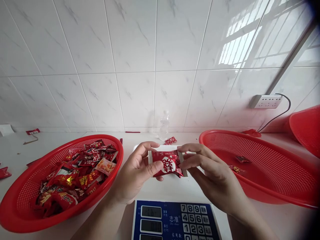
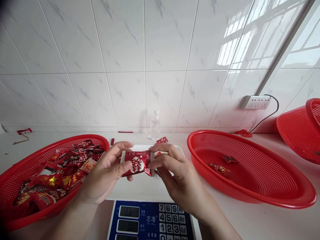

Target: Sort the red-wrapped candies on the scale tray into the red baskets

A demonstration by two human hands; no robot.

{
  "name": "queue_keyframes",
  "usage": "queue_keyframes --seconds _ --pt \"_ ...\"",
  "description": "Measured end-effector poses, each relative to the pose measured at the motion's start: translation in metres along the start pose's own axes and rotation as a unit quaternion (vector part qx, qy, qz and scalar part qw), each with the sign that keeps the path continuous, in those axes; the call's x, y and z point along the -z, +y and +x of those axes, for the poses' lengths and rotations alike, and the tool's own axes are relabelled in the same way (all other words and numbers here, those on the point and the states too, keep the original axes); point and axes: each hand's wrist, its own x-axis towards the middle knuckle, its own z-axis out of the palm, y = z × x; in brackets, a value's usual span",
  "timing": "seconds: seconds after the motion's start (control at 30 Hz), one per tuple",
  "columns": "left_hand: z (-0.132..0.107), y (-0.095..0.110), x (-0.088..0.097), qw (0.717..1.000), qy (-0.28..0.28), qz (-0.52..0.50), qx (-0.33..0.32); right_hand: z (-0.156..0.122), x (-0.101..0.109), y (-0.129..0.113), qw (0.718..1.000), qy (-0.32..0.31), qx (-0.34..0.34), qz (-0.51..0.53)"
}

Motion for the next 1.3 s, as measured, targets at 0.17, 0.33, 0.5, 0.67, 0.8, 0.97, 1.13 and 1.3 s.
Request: queue_keyframes --seconds 0.17,0.33,0.5,0.67,0.8,0.97,1.13,1.3 --pt "-0.003 -0.005 -0.003 1.000 0.018 0.012 -0.018 0.002 -0.004 -0.002 0.978 0.016 -0.165 0.127" --pt "-0.006 -0.004 -0.005 0.998 0.031 0.055 -0.029 0.006 -0.004 -0.006 0.964 -0.082 -0.220 0.126" --pt "-0.004 0.000 -0.006 0.994 -0.005 0.103 -0.032 0.009 -0.006 -0.010 0.968 -0.060 -0.220 0.106" --pt "-0.002 -0.001 -0.006 0.978 0.024 0.194 -0.067 0.007 -0.002 -0.004 0.967 -0.087 -0.222 0.091" --pt "0.001 -0.006 0.000 0.949 0.094 0.283 -0.100 0.008 0.004 0.014 0.966 -0.070 -0.251 0.007" --pt "0.004 -0.010 0.003 0.924 0.108 0.351 -0.107 0.010 -0.006 0.038 0.940 -0.078 -0.321 -0.084" --pt "0.002 -0.009 0.003 0.902 0.018 0.425 -0.071 0.006 -0.004 0.052 0.920 -0.118 -0.335 -0.165" --pt "0.002 -0.018 0.006 0.824 -0.208 0.526 -0.035 -0.003 0.013 0.064 0.900 -0.183 -0.327 -0.223"
